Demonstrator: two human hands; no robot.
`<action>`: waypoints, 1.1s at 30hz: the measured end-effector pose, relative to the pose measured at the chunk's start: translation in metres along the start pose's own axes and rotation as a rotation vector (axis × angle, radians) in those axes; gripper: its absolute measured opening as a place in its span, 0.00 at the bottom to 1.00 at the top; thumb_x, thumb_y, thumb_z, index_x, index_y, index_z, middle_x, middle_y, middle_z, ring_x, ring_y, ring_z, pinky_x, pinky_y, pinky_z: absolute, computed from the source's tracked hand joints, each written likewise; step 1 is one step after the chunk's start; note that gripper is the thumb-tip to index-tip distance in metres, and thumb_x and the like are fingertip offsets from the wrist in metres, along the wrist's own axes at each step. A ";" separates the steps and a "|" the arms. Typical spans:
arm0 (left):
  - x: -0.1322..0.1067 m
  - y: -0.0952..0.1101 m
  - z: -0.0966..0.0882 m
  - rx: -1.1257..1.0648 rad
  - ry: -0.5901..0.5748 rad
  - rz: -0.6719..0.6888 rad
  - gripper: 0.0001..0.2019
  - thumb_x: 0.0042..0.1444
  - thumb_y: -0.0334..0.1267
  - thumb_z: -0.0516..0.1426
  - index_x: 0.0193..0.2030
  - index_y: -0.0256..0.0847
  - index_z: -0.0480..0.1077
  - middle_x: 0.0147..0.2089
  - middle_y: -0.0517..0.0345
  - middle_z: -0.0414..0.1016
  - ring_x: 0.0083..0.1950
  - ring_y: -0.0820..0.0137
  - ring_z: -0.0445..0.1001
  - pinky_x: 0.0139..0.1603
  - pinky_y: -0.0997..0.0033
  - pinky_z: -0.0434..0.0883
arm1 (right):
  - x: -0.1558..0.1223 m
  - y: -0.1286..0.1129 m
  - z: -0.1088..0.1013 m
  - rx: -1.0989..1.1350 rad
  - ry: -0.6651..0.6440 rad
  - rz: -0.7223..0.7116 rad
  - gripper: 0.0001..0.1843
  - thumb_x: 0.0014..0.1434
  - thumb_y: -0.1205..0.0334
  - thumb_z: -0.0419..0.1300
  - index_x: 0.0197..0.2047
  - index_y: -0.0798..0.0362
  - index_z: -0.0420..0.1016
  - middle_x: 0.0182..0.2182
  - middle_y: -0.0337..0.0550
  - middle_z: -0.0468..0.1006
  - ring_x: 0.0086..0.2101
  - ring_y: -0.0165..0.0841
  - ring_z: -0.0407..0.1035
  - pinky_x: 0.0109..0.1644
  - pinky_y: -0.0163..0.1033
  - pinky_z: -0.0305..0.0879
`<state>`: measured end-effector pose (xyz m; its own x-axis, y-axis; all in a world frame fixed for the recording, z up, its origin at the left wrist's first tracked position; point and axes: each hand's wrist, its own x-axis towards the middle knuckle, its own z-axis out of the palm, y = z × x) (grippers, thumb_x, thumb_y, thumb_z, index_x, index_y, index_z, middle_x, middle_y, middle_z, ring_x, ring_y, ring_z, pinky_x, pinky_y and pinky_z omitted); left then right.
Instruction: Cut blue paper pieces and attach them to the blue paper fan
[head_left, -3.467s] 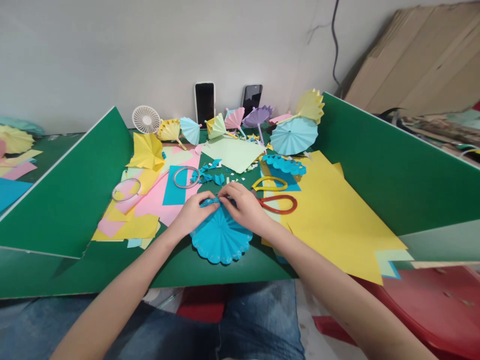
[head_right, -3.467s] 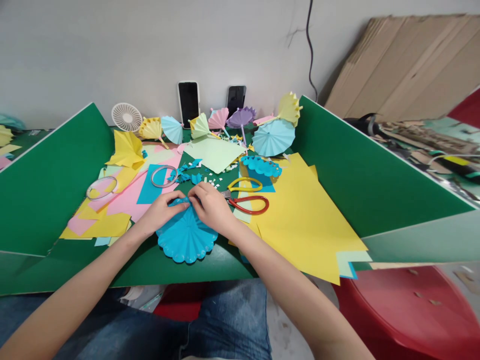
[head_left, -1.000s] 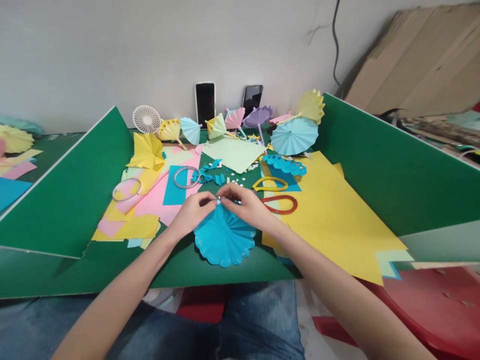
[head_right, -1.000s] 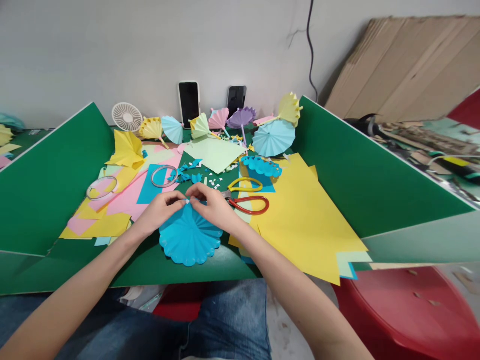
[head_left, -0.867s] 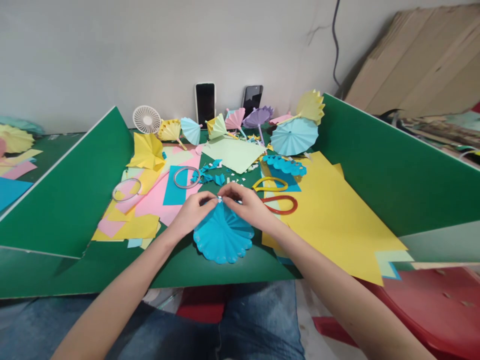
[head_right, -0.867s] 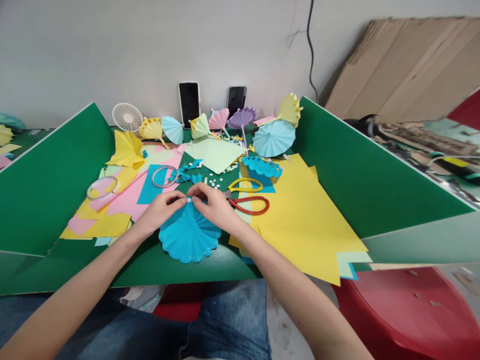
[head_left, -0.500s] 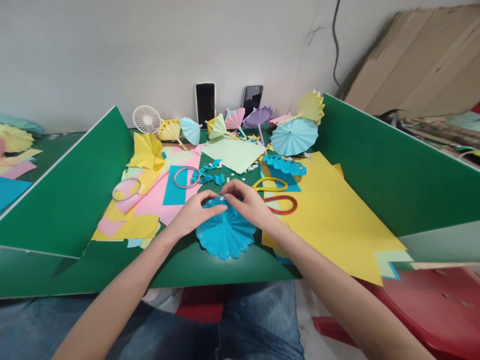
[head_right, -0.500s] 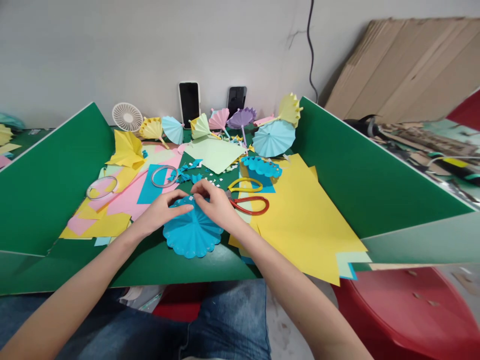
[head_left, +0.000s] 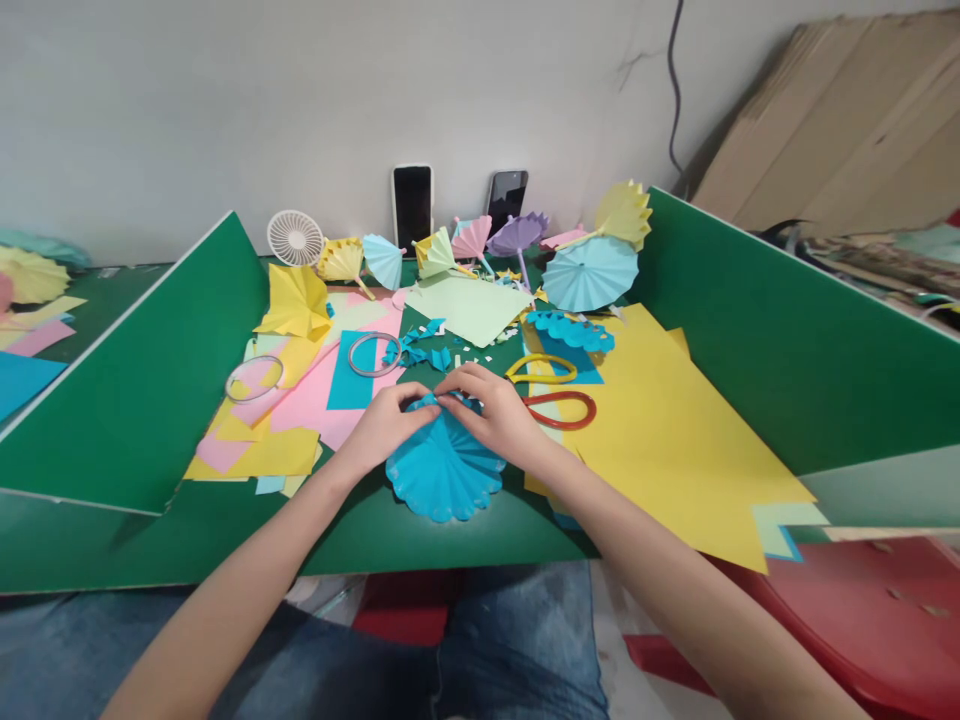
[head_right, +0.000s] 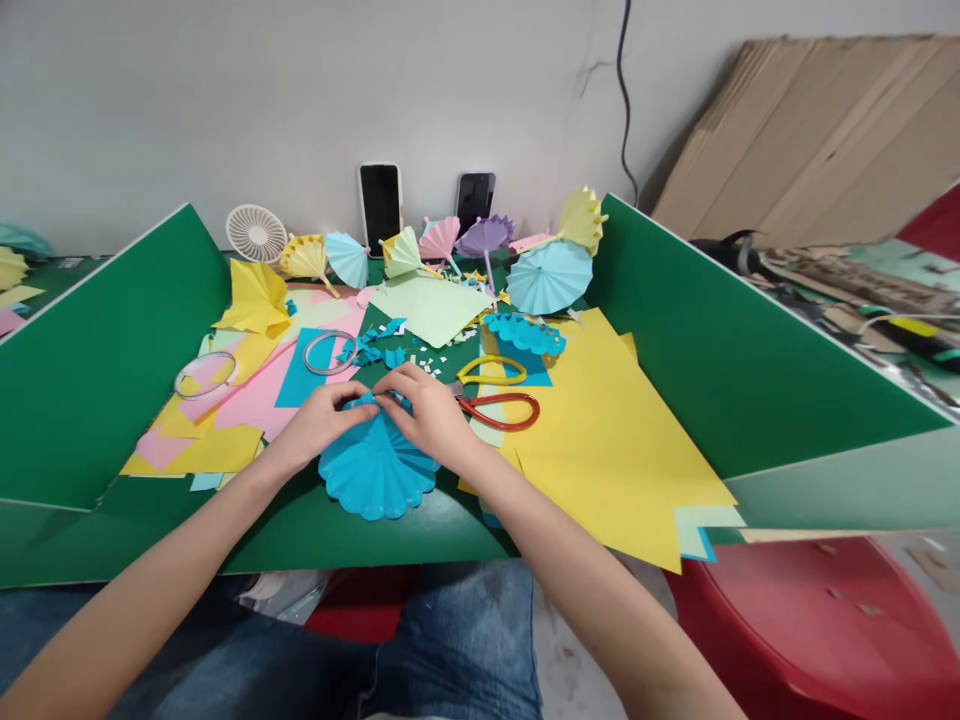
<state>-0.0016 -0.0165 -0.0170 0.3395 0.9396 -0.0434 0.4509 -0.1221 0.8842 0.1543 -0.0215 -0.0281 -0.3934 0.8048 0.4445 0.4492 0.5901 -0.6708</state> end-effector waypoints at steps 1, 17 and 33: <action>0.000 0.000 0.000 -0.004 -0.002 0.001 0.05 0.44 0.35 0.53 0.27 0.36 0.66 0.27 0.63 0.65 0.31 0.74 0.62 0.33 0.75 0.59 | 0.000 0.000 0.000 0.000 0.000 -0.003 0.06 0.54 0.66 0.50 0.33 0.53 0.67 0.31 0.44 0.68 0.33 0.31 0.64 0.37 0.37 0.61; -0.001 0.002 0.001 0.015 -0.002 0.007 0.05 0.44 0.35 0.52 0.27 0.37 0.67 0.27 0.63 0.67 0.32 0.73 0.63 0.34 0.75 0.60 | 0.002 0.001 -0.001 0.040 0.008 0.027 0.05 0.54 0.66 0.50 0.30 0.53 0.67 0.28 0.42 0.69 0.30 0.31 0.64 0.34 0.36 0.61; 0.000 -0.001 0.001 0.028 0.003 0.006 0.05 0.44 0.36 0.52 0.27 0.37 0.67 0.27 0.62 0.67 0.31 0.73 0.63 0.33 0.75 0.60 | -0.001 0.001 0.000 -0.076 -0.031 -0.034 0.07 0.55 0.65 0.48 0.32 0.53 0.67 0.30 0.45 0.69 0.32 0.32 0.64 0.35 0.37 0.61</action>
<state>-0.0015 -0.0164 -0.0182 0.3393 0.9400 -0.0366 0.4718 -0.1364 0.8711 0.1551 -0.0211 -0.0292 -0.4336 0.7828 0.4464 0.4942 0.6208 -0.6086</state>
